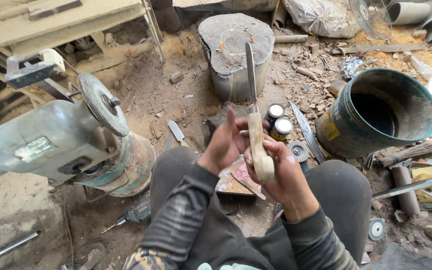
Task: The person applies a pink paste to the tang of a knife handle using a small stick. They then insert the knife blade into the handle and press it firmly to secure the fit.
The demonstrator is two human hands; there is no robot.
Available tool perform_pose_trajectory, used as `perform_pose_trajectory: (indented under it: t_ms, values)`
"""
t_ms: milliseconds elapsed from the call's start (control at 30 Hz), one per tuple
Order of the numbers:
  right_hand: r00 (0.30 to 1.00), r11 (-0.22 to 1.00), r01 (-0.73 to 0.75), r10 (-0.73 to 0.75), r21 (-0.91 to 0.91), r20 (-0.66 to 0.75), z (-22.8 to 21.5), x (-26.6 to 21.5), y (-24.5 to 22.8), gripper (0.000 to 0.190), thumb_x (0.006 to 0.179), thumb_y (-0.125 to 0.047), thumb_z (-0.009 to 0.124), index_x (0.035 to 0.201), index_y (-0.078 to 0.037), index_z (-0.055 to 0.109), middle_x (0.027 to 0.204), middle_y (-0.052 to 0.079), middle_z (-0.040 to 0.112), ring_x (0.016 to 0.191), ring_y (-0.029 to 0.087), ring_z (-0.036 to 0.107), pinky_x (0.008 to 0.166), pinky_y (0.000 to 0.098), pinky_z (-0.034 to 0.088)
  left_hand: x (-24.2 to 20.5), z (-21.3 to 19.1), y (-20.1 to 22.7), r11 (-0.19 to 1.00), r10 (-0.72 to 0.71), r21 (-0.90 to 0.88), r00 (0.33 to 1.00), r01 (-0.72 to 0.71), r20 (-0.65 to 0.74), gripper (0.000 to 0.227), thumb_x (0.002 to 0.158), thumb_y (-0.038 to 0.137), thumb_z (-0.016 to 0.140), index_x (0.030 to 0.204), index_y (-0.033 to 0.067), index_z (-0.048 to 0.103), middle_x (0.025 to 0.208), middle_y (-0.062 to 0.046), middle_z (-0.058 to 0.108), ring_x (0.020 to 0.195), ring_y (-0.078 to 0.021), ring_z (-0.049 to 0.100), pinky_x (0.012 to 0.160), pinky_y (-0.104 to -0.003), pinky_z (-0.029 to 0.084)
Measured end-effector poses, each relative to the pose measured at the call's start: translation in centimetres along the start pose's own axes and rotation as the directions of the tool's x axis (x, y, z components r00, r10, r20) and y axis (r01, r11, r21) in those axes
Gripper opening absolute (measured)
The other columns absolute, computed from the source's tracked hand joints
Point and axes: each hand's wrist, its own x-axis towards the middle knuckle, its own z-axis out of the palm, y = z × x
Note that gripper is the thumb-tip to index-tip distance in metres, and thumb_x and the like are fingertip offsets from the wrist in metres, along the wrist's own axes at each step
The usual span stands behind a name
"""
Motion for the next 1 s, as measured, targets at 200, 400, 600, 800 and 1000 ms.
perform_pose_trajectory:
  t_ms: [200,400,600,800,1000]
  values:
    - [0.994,0.970,-0.074,0.052,-0.233,-0.096,-2.4,-1.0,-0.3,0.048,0.091,-0.017,0.048,0.135,0.001,0.058,0.103,0.012,0.071,0.087,0.020,0.071,0.077,0.0304,0.058,-4.5,2.7,0.3,0.905,0.050,0.396,0.964,-0.155,0.263,0.062,0.104,0.040,0.065,0.145,-0.0054,0.054,0.148,-0.020,0.057,0.138,-0.0280,0.057,0.120,-0.044,0.046]
    - [0.914,0.482,0.062,-0.379,-0.874,-0.145,-4.2,-1.0,-0.5,0.026,0.100,-0.023,0.070,0.109,0.001,0.070,0.095,0.008,0.066,0.087,0.015,0.057,0.076,0.0294,0.047,-4.8,0.3,0.5,0.815,0.320,0.478,0.942,-0.328,0.102,0.035,0.104,0.023,0.069,0.127,0.0028,0.054,0.132,-0.015,0.067,0.119,-0.0214,0.067,0.105,-0.038,0.057]
    - [0.677,-0.068,0.325,-0.679,-0.943,0.282,-2.2,-2.4,1.0,0.022,0.103,-0.026,0.072,0.098,-0.005,0.067,0.102,0.010,0.061,0.095,0.016,0.059,0.086,0.0287,0.049,-5.1,-1.2,-2.0,0.628,0.491,0.677,0.870,-0.382,0.036,0.026,0.106,0.020,0.068,0.120,0.0078,0.051,0.099,-0.005,0.065,0.086,-0.0130,0.067,0.077,-0.029,0.061]
    - [0.646,0.089,0.506,-0.698,-0.858,0.309,1.8,-1.3,2.3,0.044,0.098,-0.014,0.073,0.139,-0.003,0.060,0.127,0.010,0.059,0.112,0.016,0.064,0.091,0.0278,0.057,-5.4,-0.1,-2.9,0.403,0.588,0.797,0.795,-0.449,0.151,0.036,0.104,0.017,0.071,0.131,0.0065,0.049,0.102,-0.006,0.065,0.088,-0.0121,0.065,0.074,-0.028,0.058]
    - [0.667,0.093,0.450,-0.696,-0.888,0.265,2.4,-0.9,2.6,0.045,0.096,-0.005,0.073,0.139,0.001,0.061,0.127,0.010,0.062,0.104,0.015,0.067,0.087,0.0273,0.057,-5.8,1.3,-1.8,0.229,0.566,0.843,0.771,-0.486,0.291,0.037,0.103,0.015,0.070,0.134,0.0049,0.052,0.117,-0.012,0.065,0.104,-0.0222,0.069,0.088,-0.034,0.058]
